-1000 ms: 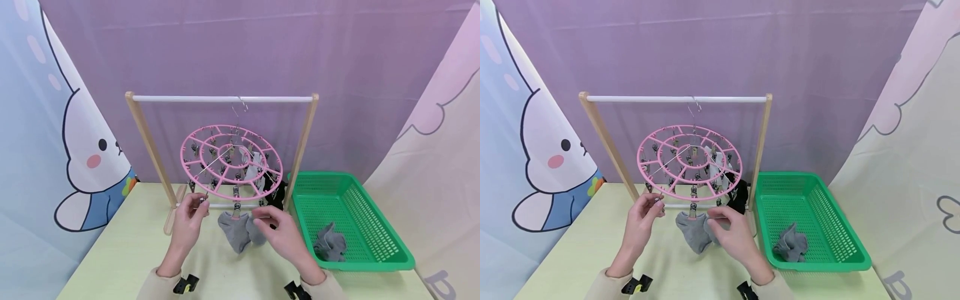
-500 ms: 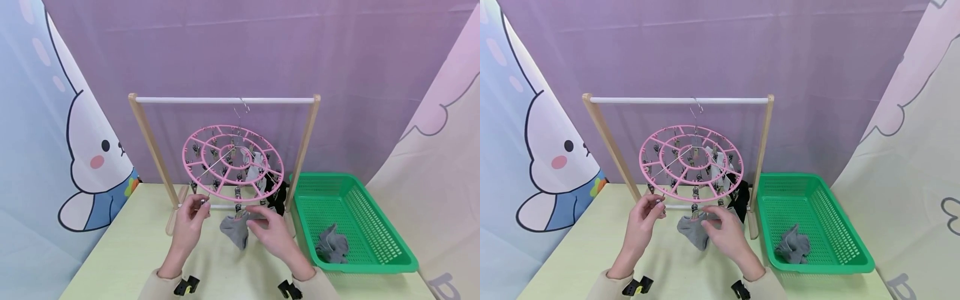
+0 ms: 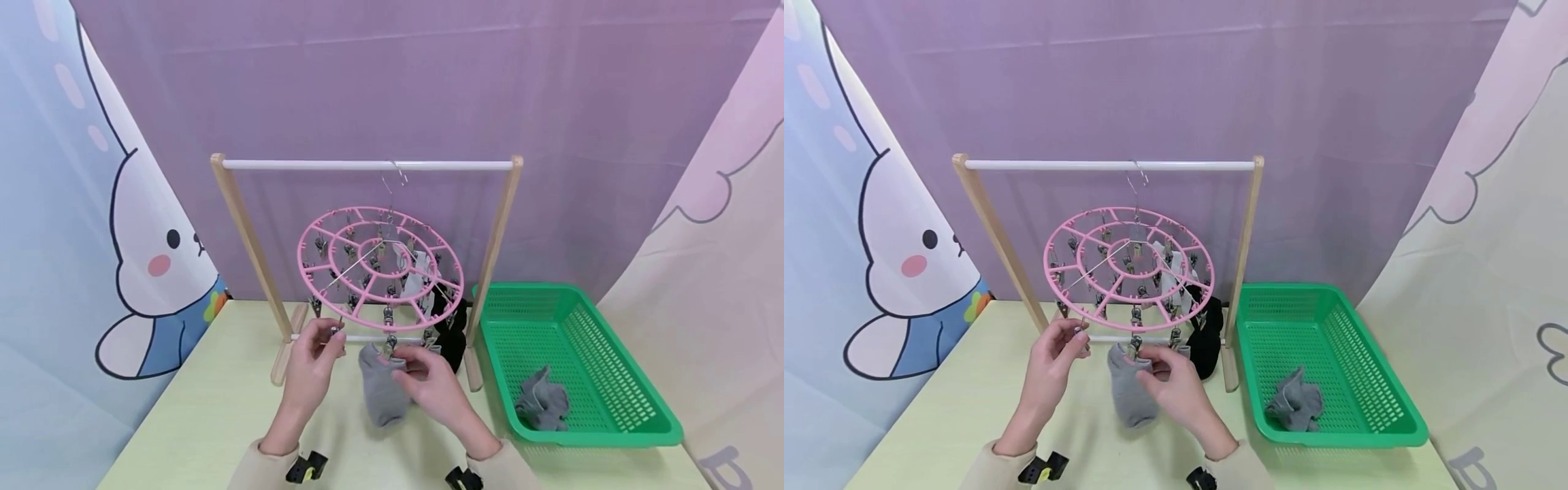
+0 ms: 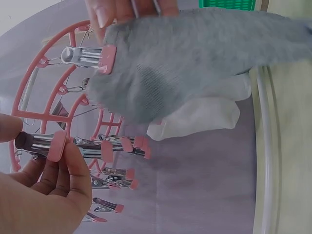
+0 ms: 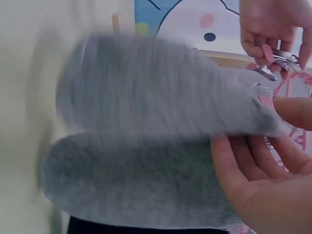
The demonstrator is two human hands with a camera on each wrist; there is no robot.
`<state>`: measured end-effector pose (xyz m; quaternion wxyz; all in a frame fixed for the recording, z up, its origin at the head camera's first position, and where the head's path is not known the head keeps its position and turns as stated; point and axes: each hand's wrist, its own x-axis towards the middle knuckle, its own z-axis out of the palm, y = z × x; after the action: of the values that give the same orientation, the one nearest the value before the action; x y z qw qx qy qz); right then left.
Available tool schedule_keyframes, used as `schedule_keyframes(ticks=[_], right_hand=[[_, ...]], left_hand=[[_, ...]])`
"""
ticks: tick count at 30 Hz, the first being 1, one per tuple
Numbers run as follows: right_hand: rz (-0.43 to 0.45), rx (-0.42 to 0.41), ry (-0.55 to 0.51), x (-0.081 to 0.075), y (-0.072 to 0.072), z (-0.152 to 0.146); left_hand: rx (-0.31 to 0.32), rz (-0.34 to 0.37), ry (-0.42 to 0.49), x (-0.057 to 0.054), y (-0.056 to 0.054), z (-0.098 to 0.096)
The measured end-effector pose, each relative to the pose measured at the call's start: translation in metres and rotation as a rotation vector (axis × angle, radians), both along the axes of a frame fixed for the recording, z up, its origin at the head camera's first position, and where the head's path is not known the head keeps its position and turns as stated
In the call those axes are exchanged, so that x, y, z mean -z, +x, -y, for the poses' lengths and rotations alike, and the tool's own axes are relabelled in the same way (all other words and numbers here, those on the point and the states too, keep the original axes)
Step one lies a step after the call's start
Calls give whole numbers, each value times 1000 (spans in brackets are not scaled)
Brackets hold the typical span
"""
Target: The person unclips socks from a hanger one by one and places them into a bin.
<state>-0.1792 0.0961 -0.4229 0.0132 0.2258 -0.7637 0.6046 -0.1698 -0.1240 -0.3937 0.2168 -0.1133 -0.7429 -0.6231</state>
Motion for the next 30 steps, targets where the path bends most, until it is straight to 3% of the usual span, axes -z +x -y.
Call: schedule_keyframes(ticks=[4, 12, 22, 26, 30], right_hand=[[46, -11, 7, 7, -2, 1], [32, -47, 48, 13, -2, 0], [50, -93, 65, 11, 1, -1], [48, -114, 57, 10, 3, -1], [51, -113, 67, 10, 4, -1]], left_hand=[[10, 0, 8, 1, -1, -1], [8, 7, -9, 1, -1, 0], [-106, -15, -119, 4, -1, -3], [-162, -115, -152, 4, 2, -6], [-203, -345, -197, 3, 4, -10]])
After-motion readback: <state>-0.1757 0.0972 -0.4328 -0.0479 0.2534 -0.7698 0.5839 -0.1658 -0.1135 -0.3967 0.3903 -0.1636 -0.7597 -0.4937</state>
